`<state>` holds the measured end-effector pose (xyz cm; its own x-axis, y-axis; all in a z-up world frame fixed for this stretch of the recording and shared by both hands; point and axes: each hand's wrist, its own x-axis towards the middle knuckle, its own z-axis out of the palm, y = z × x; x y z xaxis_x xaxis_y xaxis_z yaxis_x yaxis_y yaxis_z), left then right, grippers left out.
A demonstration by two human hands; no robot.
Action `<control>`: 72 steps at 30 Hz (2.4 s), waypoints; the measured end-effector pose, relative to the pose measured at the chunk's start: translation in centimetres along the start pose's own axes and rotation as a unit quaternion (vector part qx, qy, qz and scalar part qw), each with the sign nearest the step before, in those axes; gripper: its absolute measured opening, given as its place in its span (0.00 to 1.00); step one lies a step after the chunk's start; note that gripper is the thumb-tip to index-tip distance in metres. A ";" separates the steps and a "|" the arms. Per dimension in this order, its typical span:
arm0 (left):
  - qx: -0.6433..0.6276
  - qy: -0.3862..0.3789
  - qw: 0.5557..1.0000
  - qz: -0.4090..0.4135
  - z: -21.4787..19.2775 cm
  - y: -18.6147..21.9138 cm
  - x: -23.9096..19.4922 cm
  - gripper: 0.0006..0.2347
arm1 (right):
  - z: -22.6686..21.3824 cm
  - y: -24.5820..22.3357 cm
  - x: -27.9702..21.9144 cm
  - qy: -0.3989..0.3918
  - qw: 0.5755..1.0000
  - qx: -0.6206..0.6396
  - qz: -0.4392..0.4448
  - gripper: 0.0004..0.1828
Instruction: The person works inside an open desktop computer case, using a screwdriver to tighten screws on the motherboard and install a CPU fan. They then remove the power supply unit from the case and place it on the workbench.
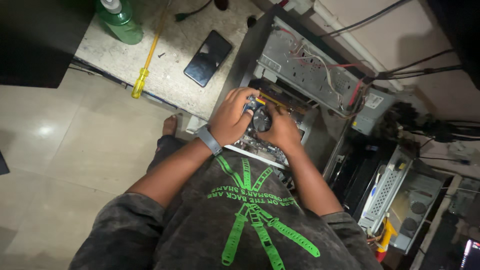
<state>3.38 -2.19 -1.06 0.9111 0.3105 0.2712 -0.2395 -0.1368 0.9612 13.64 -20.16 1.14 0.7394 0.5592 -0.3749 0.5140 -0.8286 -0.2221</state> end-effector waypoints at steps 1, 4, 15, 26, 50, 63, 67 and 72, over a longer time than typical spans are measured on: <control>-0.004 0.001 1.000 -0.001 0.0 -0.1 0.0 0.20 | 0.1 0.0 0.0 -0.002 1.000 -0.001 0.006 0.58; -0.007 0.006 1.000 0.015 0.1 -0.2 0.0 0.20 | 0.3 0.0 0.2 -0.005 1.000 0.003 0.020 0.57; -0.013 0.009 1.000 0.009 0.2 -0.3 -0.1 0.20 | 1.8 0.4 0.0 0.024 0.999 0.001 0.035 0.57; -0.008 0.011 1.000 0.015 0.2 -0.3 -0.2 0.21 | 2.5 -0.5 -0.8 0.025 0.997 -0.028 0.067 0.60; 0.007 0.016 1.000 0.022 0.1 -0.3 -0.2 0.21 | 2.2 -1.5 -1.3 0.004 0.994 -0.050 0.100 0.60; 0.017 0.019 0.999 0.027 0.1 -0.3 -0.2 0.20 | 2.0 -1.3 -1.3 -0.023 0.991 -0.061 0.118 0.62; 0.004 0.016 1.000 0.008 0.2 -0.4 -0.2 0.20 | 1.9 -1.4 -1.4 -0.019 0.992 -0.060 0.105 0.63; 0.006 0.017 1.000 0.018 0.3 -0.5 -0.1 0.20 | 2.1 -1.2 -1.2 -0.018 0.992 -0.059 0.109 0.63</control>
<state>3.49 -2.43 -1.57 0.8902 0.3360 0.3078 -0.2684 -0.1594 0.9500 11.23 -19.92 -0.05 0.8238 0.3642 -0.4345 0.3924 -0.9194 -0.0266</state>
